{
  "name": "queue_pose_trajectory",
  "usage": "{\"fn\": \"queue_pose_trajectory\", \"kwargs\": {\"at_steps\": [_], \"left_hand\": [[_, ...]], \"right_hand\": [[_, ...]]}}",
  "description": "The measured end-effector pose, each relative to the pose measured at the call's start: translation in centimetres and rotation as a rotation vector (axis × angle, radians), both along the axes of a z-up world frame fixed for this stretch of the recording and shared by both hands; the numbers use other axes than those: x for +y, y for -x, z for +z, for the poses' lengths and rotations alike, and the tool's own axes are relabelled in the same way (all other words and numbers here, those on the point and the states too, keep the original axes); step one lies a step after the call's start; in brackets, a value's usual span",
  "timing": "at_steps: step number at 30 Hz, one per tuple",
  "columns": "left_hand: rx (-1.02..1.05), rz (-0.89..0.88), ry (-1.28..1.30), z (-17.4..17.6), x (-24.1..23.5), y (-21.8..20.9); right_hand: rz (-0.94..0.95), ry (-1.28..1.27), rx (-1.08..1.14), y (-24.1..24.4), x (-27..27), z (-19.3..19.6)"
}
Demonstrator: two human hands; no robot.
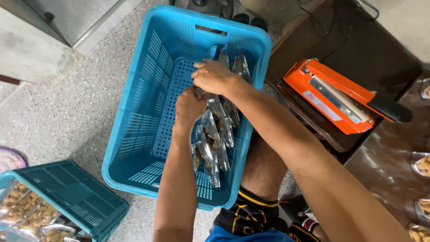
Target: The person seals a plastic bag filled with snacks using a heat sealer and places it into a blue plastic basket.
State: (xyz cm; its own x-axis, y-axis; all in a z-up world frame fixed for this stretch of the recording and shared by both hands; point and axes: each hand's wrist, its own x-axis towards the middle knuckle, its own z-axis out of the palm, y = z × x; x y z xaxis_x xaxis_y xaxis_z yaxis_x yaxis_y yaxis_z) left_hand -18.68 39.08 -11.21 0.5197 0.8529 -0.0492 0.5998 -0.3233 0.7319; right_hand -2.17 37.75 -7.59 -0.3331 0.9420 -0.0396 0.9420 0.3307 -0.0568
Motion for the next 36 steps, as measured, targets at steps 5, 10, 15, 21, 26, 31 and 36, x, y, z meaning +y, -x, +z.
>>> {"fn": "queue_pose_trajectory", "kwargs": {"at_steps": [5, 10, 15, 21, 26, 31, 36], "left_hand": [[0.117, -0.045, 0.029, -2.2, 1.0, 0.5], [0.11, -0.099, 0.071, -1.1, 1.6, 0.9], [-0.051, 0.019, -0.1, 5.6, -0.6, 1.9], [-0.501, -0.232, 0.056, 16.6, -10.4, -3.7], [-0.655, -0.501, 0.235, 18.9, -19.5, -9.5], [-0.458, -0.663, 0.338, 12.4, -29.9, -15.0], [-0.47, -0.968, 0.418, 9.6, -38.2, -18.1]], "right_hand": [[-0.114, 0.033, 0.045, 1.1, -1.3, 0.1], [-0.102, -0.022, 0.173, 0.5, -4.1, 1.7], [-0.222, -0.083, 0.387, -1.6, -10.1, 8.2], [-0.472, -0.07, 0.546, -4.0, -20.4, 16.7], [-0.594, -0.352, 0.588, -5.4, -31.2, 19.8], [-0.91, -0.071, 0.286, -10.0, -44.4, 18.7], [-1.308, -0.018, -0.371, -15.0, -56.6, 16.9]]}}
